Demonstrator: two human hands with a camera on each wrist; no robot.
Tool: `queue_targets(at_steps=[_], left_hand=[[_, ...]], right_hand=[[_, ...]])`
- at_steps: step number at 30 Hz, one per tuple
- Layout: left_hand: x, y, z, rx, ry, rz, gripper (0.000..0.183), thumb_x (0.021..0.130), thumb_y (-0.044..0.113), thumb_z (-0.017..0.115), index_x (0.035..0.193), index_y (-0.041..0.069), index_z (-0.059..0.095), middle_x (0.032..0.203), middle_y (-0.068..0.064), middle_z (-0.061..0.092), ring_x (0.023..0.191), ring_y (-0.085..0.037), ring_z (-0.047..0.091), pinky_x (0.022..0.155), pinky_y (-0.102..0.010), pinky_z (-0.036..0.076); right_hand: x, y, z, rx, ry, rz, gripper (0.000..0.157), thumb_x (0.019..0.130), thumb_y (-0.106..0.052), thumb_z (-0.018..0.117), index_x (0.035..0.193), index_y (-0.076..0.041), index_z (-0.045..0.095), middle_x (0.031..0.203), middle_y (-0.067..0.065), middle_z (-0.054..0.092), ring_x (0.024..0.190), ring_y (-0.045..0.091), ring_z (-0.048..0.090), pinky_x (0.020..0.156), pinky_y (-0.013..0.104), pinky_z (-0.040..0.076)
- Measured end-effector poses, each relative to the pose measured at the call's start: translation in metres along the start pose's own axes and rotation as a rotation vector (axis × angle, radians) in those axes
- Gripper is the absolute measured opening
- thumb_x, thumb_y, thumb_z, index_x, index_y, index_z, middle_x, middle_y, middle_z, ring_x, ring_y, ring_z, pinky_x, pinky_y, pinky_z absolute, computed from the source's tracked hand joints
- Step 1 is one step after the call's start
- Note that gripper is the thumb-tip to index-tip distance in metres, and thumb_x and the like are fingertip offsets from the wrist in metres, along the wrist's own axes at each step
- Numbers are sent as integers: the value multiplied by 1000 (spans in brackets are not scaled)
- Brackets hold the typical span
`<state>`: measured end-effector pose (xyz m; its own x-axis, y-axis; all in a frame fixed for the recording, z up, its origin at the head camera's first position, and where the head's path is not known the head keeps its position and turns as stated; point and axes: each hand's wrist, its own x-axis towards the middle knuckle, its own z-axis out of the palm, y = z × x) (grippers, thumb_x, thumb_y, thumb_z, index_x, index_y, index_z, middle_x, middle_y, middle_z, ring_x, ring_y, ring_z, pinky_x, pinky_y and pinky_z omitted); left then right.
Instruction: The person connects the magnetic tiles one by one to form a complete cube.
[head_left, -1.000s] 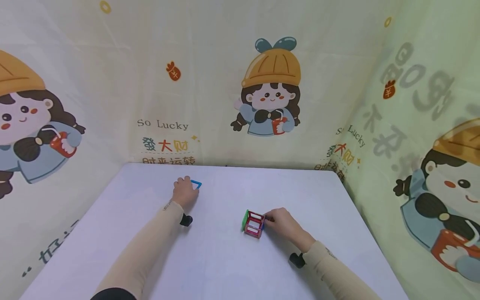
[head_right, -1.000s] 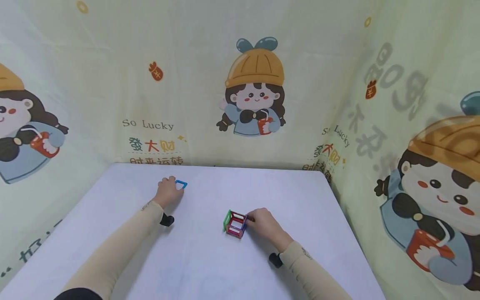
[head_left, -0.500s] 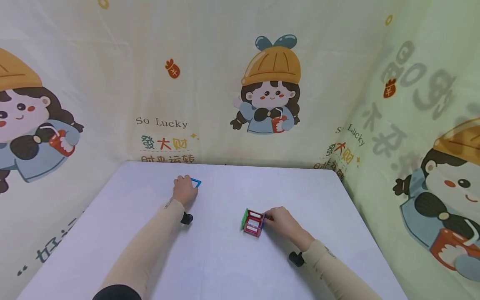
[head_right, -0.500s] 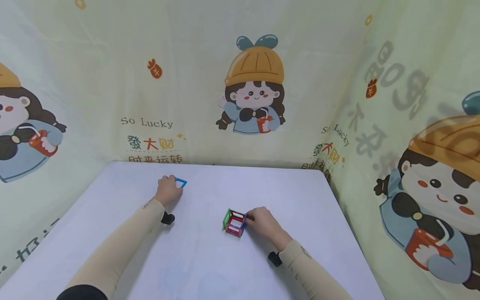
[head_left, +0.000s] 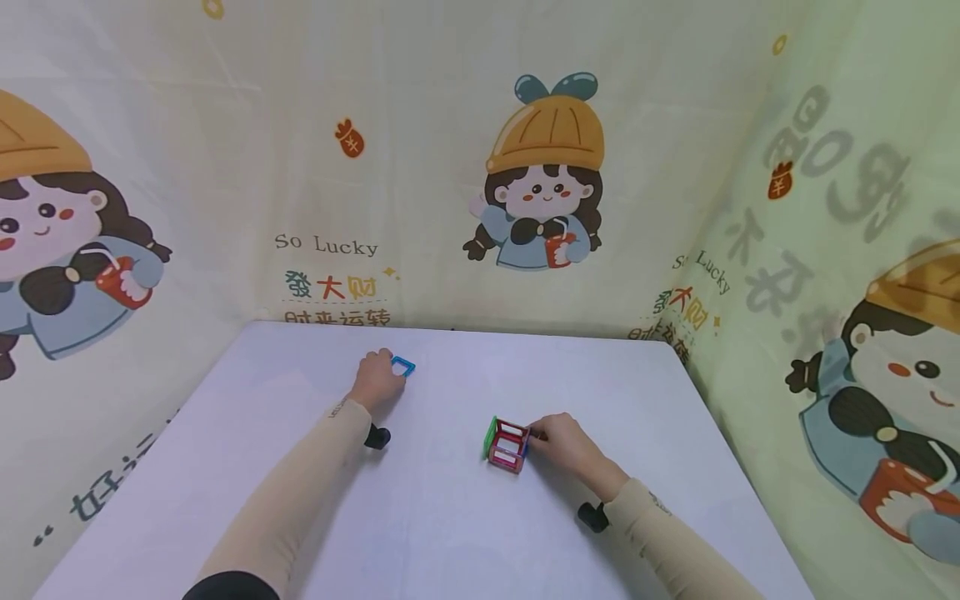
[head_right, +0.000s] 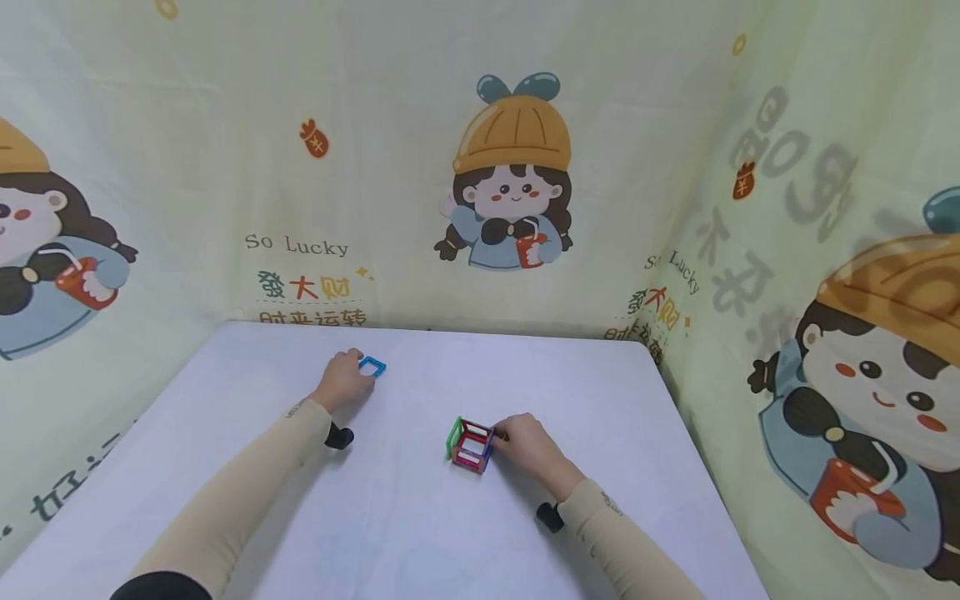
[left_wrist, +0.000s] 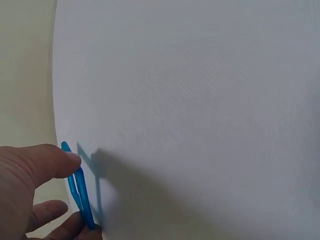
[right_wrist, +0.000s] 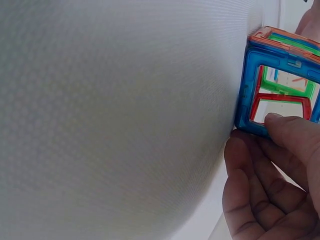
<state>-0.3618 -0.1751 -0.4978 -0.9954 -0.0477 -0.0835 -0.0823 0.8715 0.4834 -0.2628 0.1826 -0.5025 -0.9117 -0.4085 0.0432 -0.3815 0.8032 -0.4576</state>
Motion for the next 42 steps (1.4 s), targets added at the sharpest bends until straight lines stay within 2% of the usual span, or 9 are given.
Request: queue_targets(at_steps=[5,9,15,20,24,28,35,39,42], left_hand=[[-2,14,3,-32,-36,37,61,90,17,70,142,-8,48,133,-27,57,117,-37,56,107,-51,48],[-1,27,8,-72,-75,91,56,89,19,76,136,-3,54,124,-19,63,109,-30,58,102,-46,52],[-6,52,12,-135,-110,231,46,86,19,82,123,3,59,115,-11,66,103,-25,59,99,-43,52],[-16,73,13,-175,-154,331,42,86,19,83,119,5,61,119,-14,67,103,-23,59,98,-42,53],[-26,90,13,-197,-214,421,41,87,18,82,119,3,61,120,-16,68,106,-25,61,99,-43,53],[-38,104,11,-224,-298,516,38,88,17,82,116,3,62,120,-17,69,114,-27,64,106,-44,51],[-56,123,14,-176,-423,649,34,88,18,83,114,9,63,124,-11,69,124,-26,63,111,-43,49],[-62,128,17,-133,-462,710,36,87,17,83,116,8,63,121,-8,69,123,-25,63,110,-41,50],[-66,129,18,-113,-476,735,33,85,16,85,111,11,64,115,-2,70,121,-22,64,108,-39,51]], right_hand=[[0,0,2,-6,-7,14,14,94,-8,74,105,-3,80,96,9,79,82,14,70,74,32,59],[-1,-1,1,0,5,0,15,93,-7,74,105,-2,80,97,10,79,84,16,72,75,34,60],[0,-2,0,4,11,-5,15,93,-7,74,106,-2,80,97,10,79,83,15,71,74,34,59],[1,0,2,1,6,3,15,93,-7,74,106,-2,80,97,9,79,82,14,70,73,32,59],[1,-1,2,8,-10,21,16,94,-8,74,107,-3,80,97,8,79,82,12,69,74,33,60],[1,-2,1,14,-15,27,16,94,-8,74,108,-3,80,98,8,79,82,11,68,76,34,60],[0,0,1,30,-11,11,15,95,-9,74,107,-3,80,95,6,78,78,8,65,74,32,60],[0,1,1,45,-9,-3,14,95,-9,73,105,-3,80,93,5,78,76,7,63,73,30,60],[0,2,1,55,1,-7,13,95,-9,74,104,-3,81,94,5,78,76,7,62,74,30,60]])
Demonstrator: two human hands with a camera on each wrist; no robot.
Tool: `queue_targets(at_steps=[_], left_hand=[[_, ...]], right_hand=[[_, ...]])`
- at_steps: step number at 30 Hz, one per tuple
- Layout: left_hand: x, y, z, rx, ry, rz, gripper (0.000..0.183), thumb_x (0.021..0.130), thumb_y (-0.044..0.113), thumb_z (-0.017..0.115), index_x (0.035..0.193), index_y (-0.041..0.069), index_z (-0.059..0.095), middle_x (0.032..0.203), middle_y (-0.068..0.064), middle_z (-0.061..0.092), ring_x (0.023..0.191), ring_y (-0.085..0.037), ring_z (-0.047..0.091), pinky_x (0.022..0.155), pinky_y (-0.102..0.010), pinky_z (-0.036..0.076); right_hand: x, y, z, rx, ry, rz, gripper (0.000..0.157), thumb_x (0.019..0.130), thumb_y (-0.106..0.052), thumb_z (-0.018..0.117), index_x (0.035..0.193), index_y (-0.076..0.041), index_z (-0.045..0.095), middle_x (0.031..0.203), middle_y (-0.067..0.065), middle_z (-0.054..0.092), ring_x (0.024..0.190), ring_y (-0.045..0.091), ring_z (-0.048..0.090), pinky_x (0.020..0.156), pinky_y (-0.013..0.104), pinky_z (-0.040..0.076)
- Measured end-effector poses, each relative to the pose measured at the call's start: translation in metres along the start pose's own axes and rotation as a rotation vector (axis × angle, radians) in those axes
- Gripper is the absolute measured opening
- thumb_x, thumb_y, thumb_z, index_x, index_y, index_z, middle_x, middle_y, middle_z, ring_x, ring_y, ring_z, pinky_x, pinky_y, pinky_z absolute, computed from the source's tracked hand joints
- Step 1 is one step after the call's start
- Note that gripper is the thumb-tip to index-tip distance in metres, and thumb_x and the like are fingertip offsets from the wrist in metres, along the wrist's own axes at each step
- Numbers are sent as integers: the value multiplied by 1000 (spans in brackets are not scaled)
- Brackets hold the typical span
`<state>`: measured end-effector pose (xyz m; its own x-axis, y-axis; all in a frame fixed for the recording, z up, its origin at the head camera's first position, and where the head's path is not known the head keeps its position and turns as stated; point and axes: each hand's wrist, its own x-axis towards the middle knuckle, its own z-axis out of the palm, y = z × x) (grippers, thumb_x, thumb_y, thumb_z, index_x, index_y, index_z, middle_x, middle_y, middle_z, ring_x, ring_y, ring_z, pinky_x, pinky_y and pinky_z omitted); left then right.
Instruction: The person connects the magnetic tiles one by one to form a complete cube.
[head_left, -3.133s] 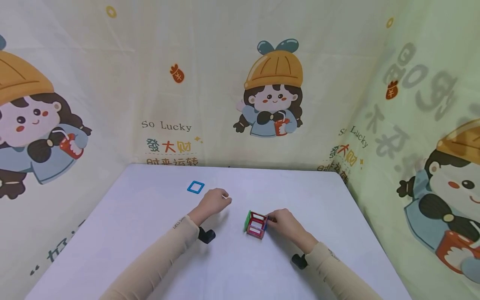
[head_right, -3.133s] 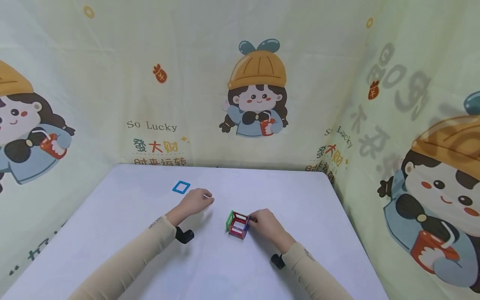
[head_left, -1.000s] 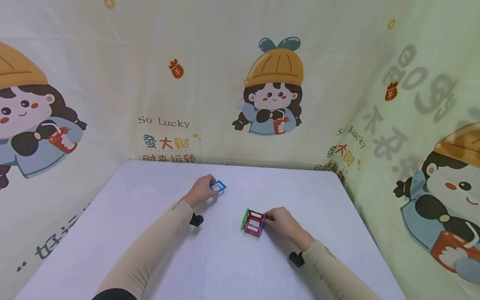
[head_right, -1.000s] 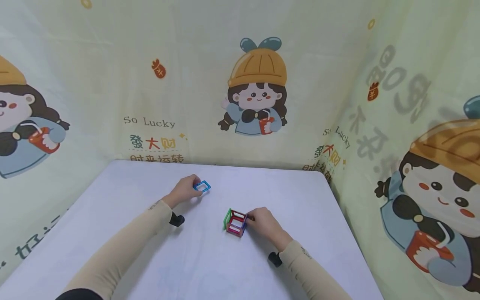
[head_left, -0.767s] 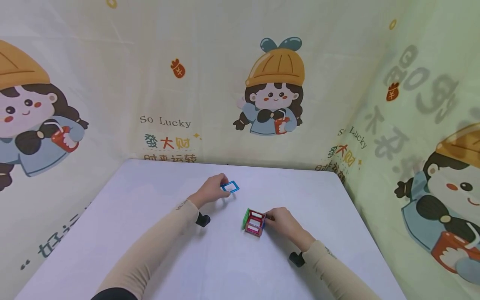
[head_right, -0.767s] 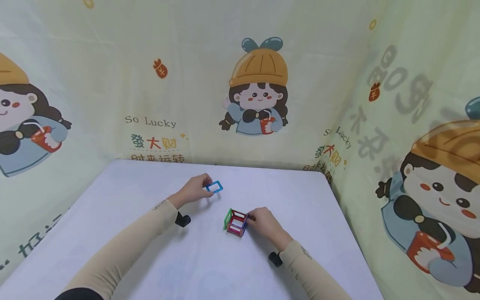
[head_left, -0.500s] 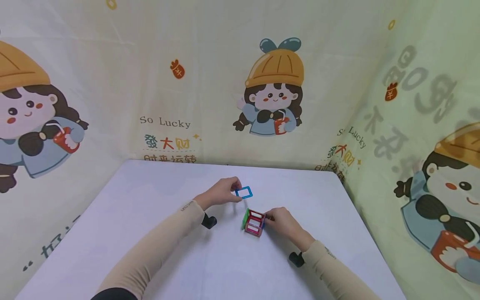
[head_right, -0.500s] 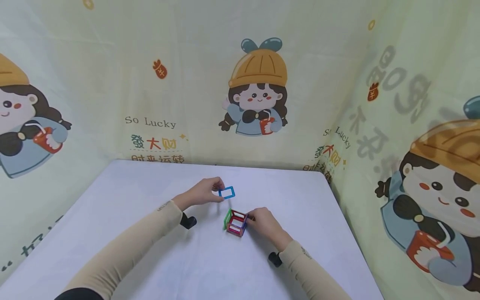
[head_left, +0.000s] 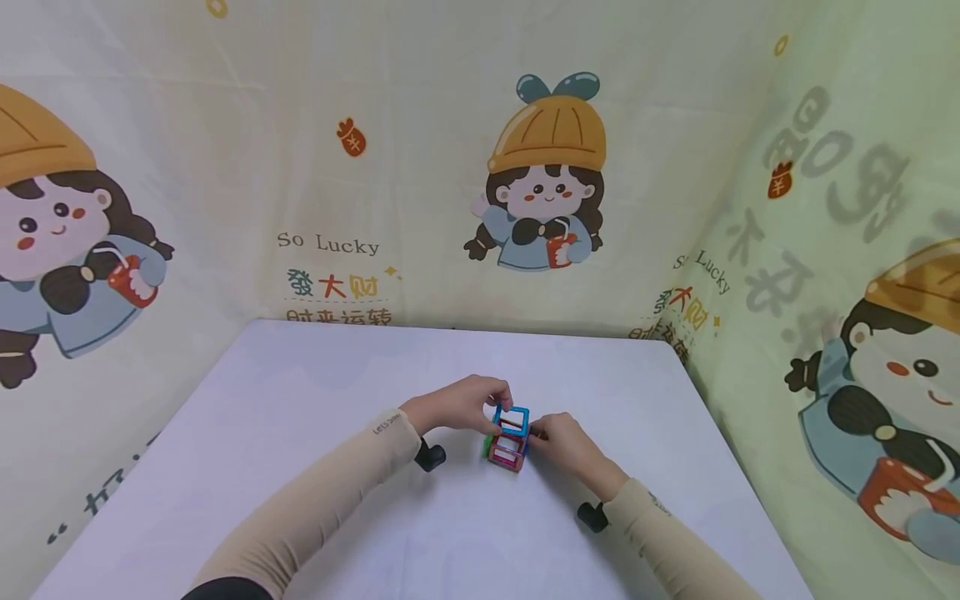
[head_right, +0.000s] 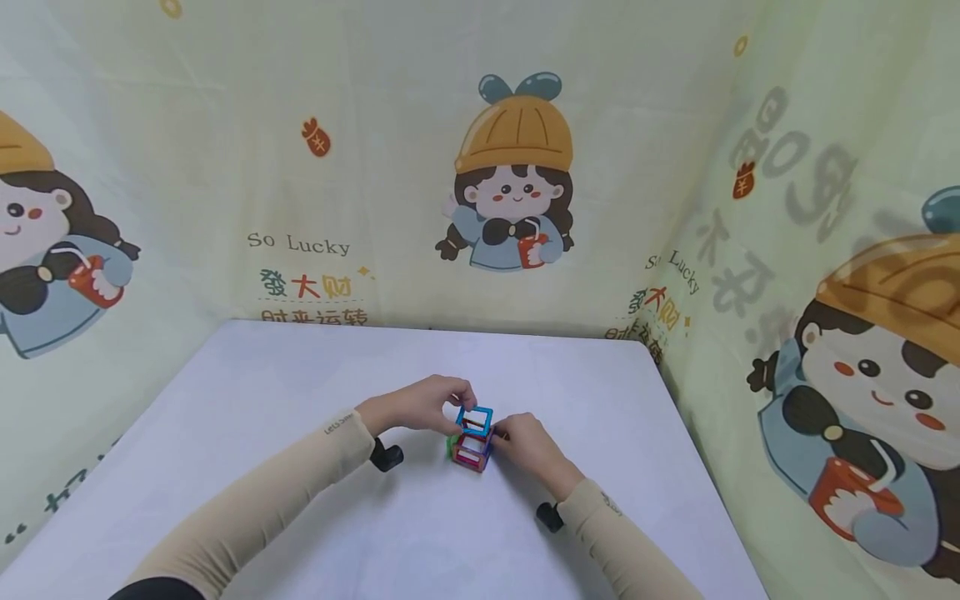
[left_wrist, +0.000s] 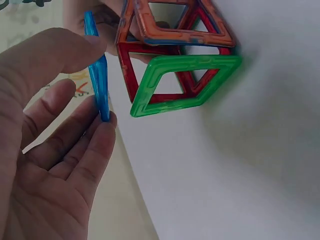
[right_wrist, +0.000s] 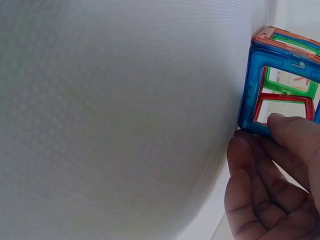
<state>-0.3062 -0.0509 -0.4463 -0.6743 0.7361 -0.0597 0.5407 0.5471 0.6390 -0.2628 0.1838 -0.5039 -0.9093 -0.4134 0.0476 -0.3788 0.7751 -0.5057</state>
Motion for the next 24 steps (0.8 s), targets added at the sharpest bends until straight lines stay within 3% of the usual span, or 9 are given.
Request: queue_targets(at_steps=[6,13,18,24], left_hand=[[-3,3,6,38,-19,20,31,83,13,86,102,18,63,109,11,67,117,-17,64,105,-36,52],[-3,2,8,79,-30,24,33,82,14,87,107,15,64,111,8,68,115,-13,61,106,-34,50],[-1,-2,11,54,-47,18,33,83,12,87,108,17,64,113,11,68,118,-12,60,108,-35,49],[-1,-2,14,21,-51,13,33,84,9,85,109,14,64,116,4,70,122,-13,60,112,-37,47]], right_hand=[[0,0,1,12,9,0,10,94,-8,74,100,-3,81,90,5,78,74,7,61,71,28,59],[1,2,-2,-5,12,11,11,94,-8,74,101,-4,81,91,4,78,75,7,61,71,28,57],[1,3,-1,1,-1,31,12,94,-8,74,102,-4,81,92,5,78,75,8,61,71,29,58],[1,3,0,8,2,34,11,94,-8,75,101,-4,81,93,5,78,75,8,62,73,31,60]])
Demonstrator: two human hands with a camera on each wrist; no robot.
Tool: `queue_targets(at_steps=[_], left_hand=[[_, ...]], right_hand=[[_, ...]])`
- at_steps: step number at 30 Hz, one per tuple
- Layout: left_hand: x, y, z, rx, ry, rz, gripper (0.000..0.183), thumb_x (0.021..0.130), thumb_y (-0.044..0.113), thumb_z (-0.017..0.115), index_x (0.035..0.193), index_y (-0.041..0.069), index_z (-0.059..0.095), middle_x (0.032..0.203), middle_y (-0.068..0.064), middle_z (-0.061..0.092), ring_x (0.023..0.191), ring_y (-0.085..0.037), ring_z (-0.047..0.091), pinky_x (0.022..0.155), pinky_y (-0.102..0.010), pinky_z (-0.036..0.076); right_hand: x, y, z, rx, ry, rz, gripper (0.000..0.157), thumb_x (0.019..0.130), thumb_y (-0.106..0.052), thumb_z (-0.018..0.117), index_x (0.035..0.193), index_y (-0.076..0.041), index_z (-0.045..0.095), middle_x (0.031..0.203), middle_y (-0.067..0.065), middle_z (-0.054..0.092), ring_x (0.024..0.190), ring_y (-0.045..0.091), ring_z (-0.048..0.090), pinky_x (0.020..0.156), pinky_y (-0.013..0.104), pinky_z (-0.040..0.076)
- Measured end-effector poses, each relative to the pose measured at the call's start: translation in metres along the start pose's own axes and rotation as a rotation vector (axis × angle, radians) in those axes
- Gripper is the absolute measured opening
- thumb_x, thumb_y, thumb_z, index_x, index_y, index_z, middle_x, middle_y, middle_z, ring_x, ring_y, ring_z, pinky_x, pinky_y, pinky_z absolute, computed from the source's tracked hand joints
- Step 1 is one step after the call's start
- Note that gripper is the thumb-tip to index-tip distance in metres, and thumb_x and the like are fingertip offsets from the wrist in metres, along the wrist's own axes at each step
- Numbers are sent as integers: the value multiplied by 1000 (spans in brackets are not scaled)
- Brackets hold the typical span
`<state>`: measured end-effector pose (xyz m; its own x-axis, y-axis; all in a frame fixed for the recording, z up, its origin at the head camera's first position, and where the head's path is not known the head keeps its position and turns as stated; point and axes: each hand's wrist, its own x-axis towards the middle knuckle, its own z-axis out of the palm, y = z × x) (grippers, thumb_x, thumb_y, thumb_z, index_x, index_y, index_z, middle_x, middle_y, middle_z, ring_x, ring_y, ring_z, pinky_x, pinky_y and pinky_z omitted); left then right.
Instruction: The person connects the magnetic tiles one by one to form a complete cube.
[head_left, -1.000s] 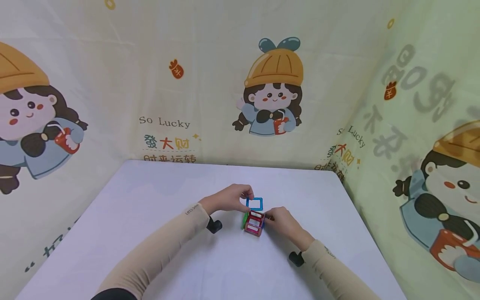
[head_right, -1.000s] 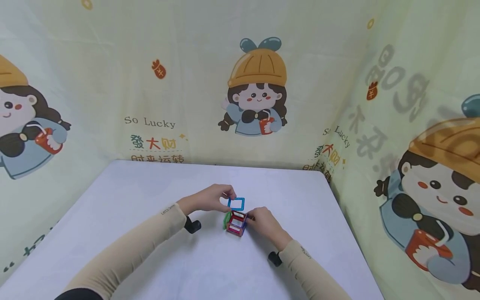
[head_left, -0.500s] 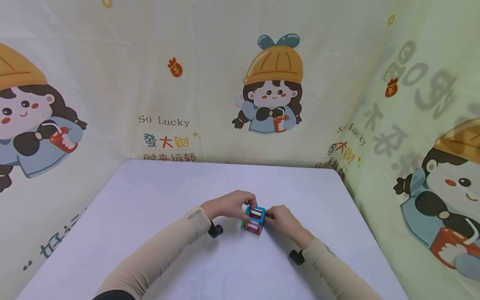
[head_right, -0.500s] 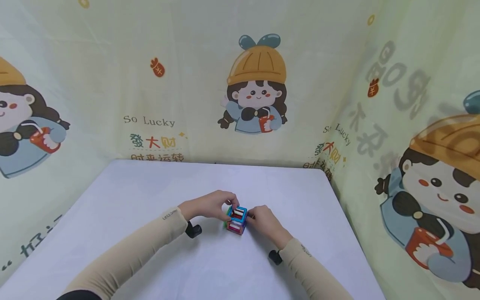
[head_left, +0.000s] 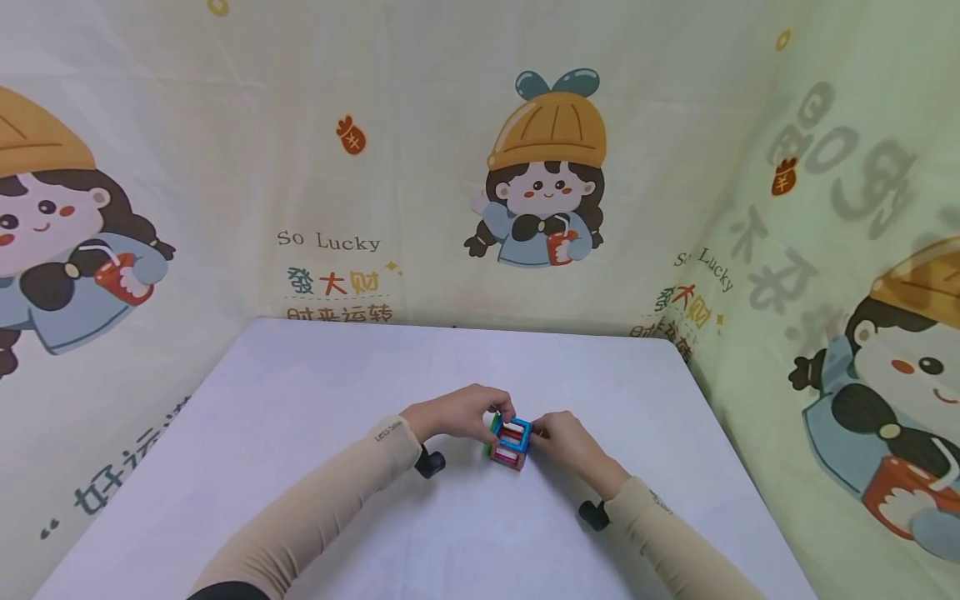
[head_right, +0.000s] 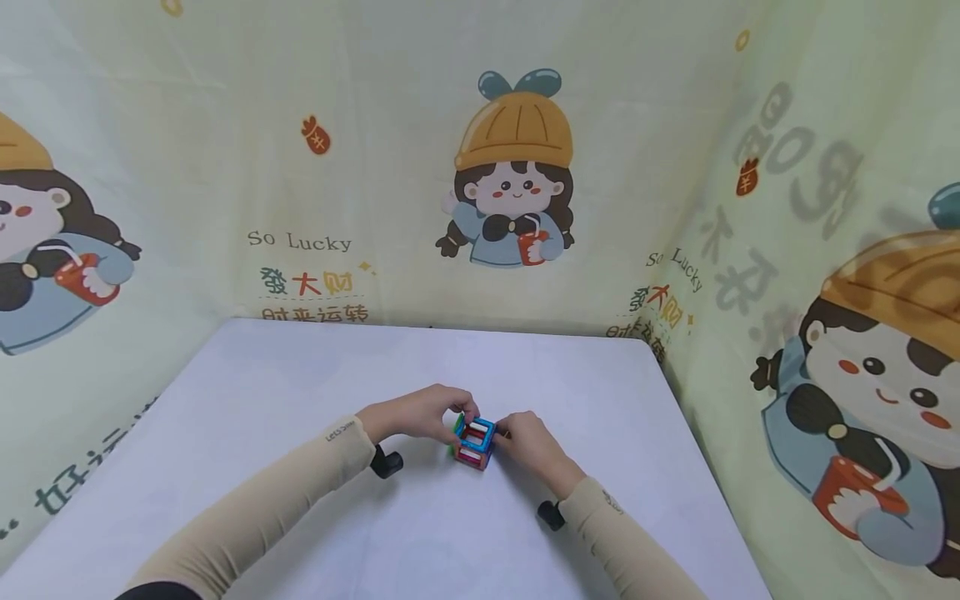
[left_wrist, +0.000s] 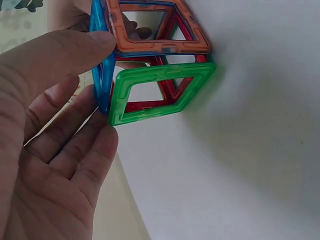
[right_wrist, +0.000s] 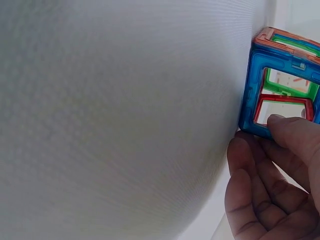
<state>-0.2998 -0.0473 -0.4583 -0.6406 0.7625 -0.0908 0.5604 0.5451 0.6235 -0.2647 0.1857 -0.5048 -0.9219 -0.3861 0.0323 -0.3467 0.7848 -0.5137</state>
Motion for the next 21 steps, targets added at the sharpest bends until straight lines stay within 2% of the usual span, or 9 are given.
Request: queue_targets(at_steps=[6,11,14,18,21], left_hand=[[1,1,2,-4,8,0,33,84,9,86,109,12,64,117,2,69,123,-15,61,112,-37,47],[2,0,4,0,13,-2,34,84,10,86,109,12,64,115,7,67,124,-15,62,112,-36,48],[3,-2,4,4,11,7,34,84,13,86,110,13,64,115,11,66,124,-15,62,111,-35,48],[2,-10,-4,22,17,-1,32,91,26,81,116,16,65,121,10,65,128,-16,59,111,-38,48],[0,-23,-18,49,68,-41,34,96,35,73,122,14,65,127,4,66,131,-22,57,113,-42,46]], right_hand=[[-2,1,-1,-10,0,-1,11,94,-9,75,102,-5,81,93,4,78,75,8,62,74,31,60],[-3,2,-2,-7,-11,17,12,94,-11,75,104,-6,81,94,3,78,76,8,61,75,30,60],[-3,3,-4,-15,-19,-8,12,94,-11,75,103,-6,81,93,3,78,75,8,61,72,28,59],[0,5,-10,-16,-68,-30,13,94,-7,73,105,-4,80,96,5,78,77,10,63,71,31,59],[4,7,-19,-28,-108,4,17,95,-5,70,110,-3,79,102,7,78,83,13,65,79,36,61]])
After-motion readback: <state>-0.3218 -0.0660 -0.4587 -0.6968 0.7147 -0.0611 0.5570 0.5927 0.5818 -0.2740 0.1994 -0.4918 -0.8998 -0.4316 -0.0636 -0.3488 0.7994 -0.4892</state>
